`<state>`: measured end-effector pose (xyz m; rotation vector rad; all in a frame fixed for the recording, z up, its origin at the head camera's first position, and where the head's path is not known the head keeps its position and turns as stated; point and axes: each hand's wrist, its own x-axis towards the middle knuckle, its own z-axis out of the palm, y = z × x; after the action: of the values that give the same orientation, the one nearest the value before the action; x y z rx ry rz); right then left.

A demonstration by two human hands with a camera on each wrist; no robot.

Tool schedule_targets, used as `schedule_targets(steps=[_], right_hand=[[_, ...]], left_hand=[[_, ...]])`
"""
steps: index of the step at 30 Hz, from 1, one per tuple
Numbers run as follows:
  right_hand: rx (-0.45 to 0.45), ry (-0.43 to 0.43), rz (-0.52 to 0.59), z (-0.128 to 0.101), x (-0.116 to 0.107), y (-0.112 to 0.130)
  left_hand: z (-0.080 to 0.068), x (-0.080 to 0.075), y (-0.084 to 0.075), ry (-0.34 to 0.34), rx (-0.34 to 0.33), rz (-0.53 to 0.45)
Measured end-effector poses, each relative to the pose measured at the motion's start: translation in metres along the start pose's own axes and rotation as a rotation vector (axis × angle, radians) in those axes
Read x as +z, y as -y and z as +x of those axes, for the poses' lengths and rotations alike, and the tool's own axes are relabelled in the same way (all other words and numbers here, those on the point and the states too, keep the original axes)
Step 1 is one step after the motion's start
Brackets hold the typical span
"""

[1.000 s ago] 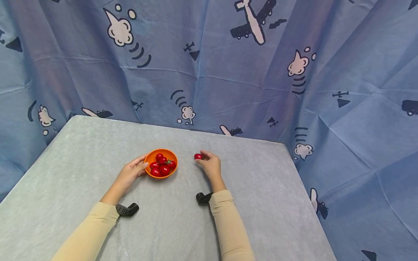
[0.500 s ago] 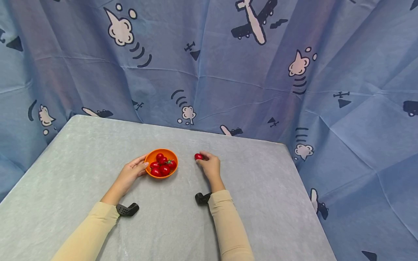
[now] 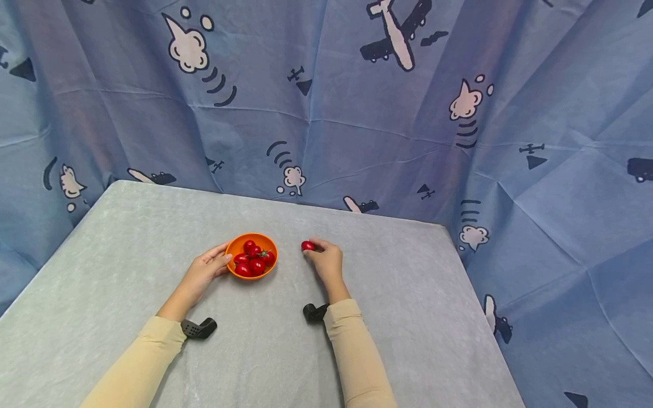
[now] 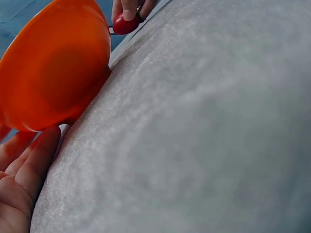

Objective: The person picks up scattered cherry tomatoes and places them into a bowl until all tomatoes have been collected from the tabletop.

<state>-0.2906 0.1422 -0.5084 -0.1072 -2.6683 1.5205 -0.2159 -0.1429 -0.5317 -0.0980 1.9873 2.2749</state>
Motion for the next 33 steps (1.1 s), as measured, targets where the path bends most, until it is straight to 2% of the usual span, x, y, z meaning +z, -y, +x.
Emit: schedule_targets(steps=[16, 24, 33], right_hand=[[0.022, 0.053, 0.073, -0.014, 0.002, 0.025], [0.005, 0.062, 0.065, -0.021, 0.003, 0.037], [-0.021, 0.1, 0.123, -0.029, 0.003, 0.056]], left_hand=[[-0.001, 0.0, -0.001, 0.004, -0.002, -0.008], [-0.001, -0.001, -0.001, 0.006, -0.007, -0.003], [0.0, -0.001, -0.001, 0.005, -0.014, -0.005]])
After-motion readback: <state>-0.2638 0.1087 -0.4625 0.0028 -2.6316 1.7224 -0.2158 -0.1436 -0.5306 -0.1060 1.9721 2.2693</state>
